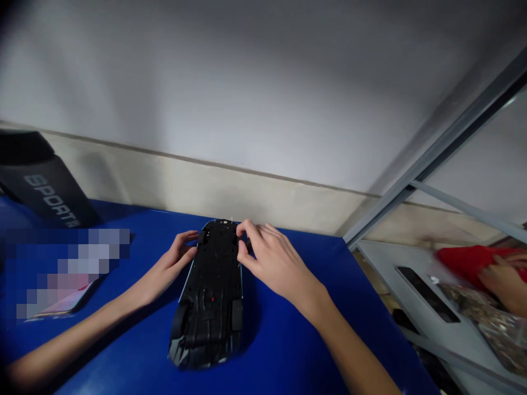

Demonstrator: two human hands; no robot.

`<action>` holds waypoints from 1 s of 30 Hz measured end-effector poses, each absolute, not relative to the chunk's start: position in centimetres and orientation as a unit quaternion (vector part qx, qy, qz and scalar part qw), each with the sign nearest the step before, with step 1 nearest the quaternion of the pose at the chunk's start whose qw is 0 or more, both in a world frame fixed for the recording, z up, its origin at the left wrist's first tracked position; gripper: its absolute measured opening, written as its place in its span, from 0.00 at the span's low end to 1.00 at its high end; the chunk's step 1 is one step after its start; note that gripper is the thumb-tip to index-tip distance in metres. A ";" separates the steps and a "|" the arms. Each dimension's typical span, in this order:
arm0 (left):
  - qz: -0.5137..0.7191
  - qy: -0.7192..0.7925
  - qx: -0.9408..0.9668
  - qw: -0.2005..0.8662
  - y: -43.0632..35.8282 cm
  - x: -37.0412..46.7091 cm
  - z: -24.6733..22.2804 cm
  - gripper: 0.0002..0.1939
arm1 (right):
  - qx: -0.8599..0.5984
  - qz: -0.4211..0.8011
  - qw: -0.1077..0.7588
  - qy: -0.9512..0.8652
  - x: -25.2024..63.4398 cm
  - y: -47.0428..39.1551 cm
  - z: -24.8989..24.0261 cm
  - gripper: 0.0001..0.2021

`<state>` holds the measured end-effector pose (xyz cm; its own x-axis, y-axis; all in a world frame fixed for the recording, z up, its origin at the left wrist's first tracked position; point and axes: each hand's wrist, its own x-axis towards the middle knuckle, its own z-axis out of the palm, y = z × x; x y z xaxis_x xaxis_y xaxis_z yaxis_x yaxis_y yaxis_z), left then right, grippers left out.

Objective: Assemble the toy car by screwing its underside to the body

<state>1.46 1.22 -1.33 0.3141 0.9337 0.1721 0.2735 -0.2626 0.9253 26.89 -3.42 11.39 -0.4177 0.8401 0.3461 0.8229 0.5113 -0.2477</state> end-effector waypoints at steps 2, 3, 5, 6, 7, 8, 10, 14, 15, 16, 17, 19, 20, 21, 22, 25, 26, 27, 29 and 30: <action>0.391 0.434 0.693 0.422 1.2 1.5 -1.3 0.24 | -0.490 0.019 0.223 -0.842 26.9 -3.5 11.4 0.07; 0.392 0.433 0.693 0.422 1.2 1.5 -1.3 0.24 | -0.489 0.017 0.224 -0.843 26.9 -3.5 11.4 0.08; 0.393 0.432 0.695 0.419 1.3 1.5 -1.4 0.24 | -0.494 0.009 0.219 -0.841 26.9 -3.6 11.5 0.08; 0.393 0.433 0.695 0.418 1.3 1.5 -1.4 0.24 | -0.500 0.007 0.213 -0.839 26.9 -3.7 11.5 0.08; 0.391 0.434 0.696 0.417 1.3 1.5 -1.4 0.24 | -0.507 0.005 0.207 -0.837 26.9 -3.8 11.6 0.09; 0.389 0.436 0.696 0.417 1.3 1.5 -1.3 0.24 | -0.513 0.005 0.200 -0.835 26.9 -3.9 11.6 0.09; 0.386 0.439 0.697 0.416 1.3 1.5 -1.2 0.24 | -0.513 0.009 0.197 -0.835 26.9 -4.0 11.6 0.10; 0.385 0.440 0.696 0.416 1.2 1.5 -1.1 0.24 | -0.497 0.008 0.199 -0.845 26.9 -4.0 11.7 0.13; 0.385 0.439 0.696 0.418 1.2 1.5 -1.1 0.24 | -0.493 0.004 0.197 -0.847 27.0 -4.0 11.8 0.13; 0.386 0.437 0.696 0.420 1.2 1.5 -1.1 0.24 | -0.490 0.000 0.195 -0.850 27.0 -3.9 11.8 0.13; 0.386 0.436 0.696 0.421 1.2 1.5 -1.1 0.24 | -0.486 -0.004 0.194 -0.852 27.0 -3.9 11.8 0.13; 0.387 0.433 0.697 0.421 1.2 1.5 -1.2 0.24 | -0.478 -0.014 0.193 -0.857 26.9 -3.8 11.7 0.12; 0.387 0.432 0.698 0.420 1.2 1.5 -1.2 0.24 | -0.476 -0.021 0.195 -0.857 26.9 -3.7 11.6 0.11; 0.388 0.433 0.698 0.418 1.2 1.5 -1.3 0.24 | -0.477 -0.033 0.197 -0.856 26.8 -3.6 11.5 0.08; 0.388 0.434 0.699 0.415 1.3 1.5 -1.3 0.24 | -0.480 -0.049 0.197 -0.853 26.8 -3.5 11.3 0.06; 0.387 0.440 0.700 0.408 1.3 1.5 -1.4 0.24 | -0.491 -0.079 0.201 -0.844 26.8 -3.3 11.0 0.06; 0.387 0.441 0.700 0.407 1.3 1.5 -1.4 0.24 | -0.493 -0.073 0.205 -0.843 26.8 -3.2 10.9 0.06; 0.388 0.440 0.700 0.407 1.3 1.5 -1.4 0.24 | -0.492 -0.061 0.213 -0.842 26.8 -3.2 10.9 0.06; 0.390 0.438 0.699 0.409 1.3 1.5 -1.5 0.24 | -0.490 -0.036 0.229 -0.840 26.9 -3.2 10.9 0.07; 0.392 0.436 0.699 0.410 1.3 1.5 -1.5 0.24 | -0.488 -0.031 0.233 -0.841 26.9 -3.3 10.9 0.08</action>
<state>1.50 1.32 -1.47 0.3120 0.9309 0.1899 0.2885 -0.2833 0.9146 26.92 -3.26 10.94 -0.4154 0.8061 0.4216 0.8352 0.5216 -0.1744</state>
